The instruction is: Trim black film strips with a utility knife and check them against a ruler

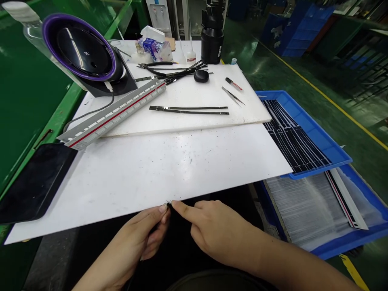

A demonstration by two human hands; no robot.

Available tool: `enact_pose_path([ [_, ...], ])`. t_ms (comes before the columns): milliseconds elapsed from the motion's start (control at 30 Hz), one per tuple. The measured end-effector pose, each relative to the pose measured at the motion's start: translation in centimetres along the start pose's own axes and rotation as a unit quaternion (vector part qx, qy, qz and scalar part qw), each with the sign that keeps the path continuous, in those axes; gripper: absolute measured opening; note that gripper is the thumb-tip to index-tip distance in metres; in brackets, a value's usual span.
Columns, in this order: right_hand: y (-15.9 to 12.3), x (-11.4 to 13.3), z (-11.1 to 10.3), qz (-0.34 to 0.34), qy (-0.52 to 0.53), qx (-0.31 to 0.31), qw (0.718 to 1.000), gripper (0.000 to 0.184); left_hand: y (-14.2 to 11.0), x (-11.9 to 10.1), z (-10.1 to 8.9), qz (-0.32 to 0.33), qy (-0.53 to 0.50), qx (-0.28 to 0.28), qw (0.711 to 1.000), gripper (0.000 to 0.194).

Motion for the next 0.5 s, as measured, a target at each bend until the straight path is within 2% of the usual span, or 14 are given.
enact_pose_path([
  [300,-0.46,0.11,-0.24,0.001,0.066,0.001,0.998,0.059,-0.03,-0.34,0.31,0.010,0.010,0.008,1.000,0.045],
  [500,-0.49,0.22,-0.08,-0.011,0.057,-0.004,0.998,0.060,-0.35,-0.18,0.24,0.008,0.008,-0.011,1.000,0.047],
])
Point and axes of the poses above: each hand's wrist, its own y-axis towards the middle knuckle, its own z-axis out of the palm, x = y × z, the point moved 6 cm from there along y, towards the middle knuckle, and after that the axes turned 12 degrees about z, right-handed, at the moved point
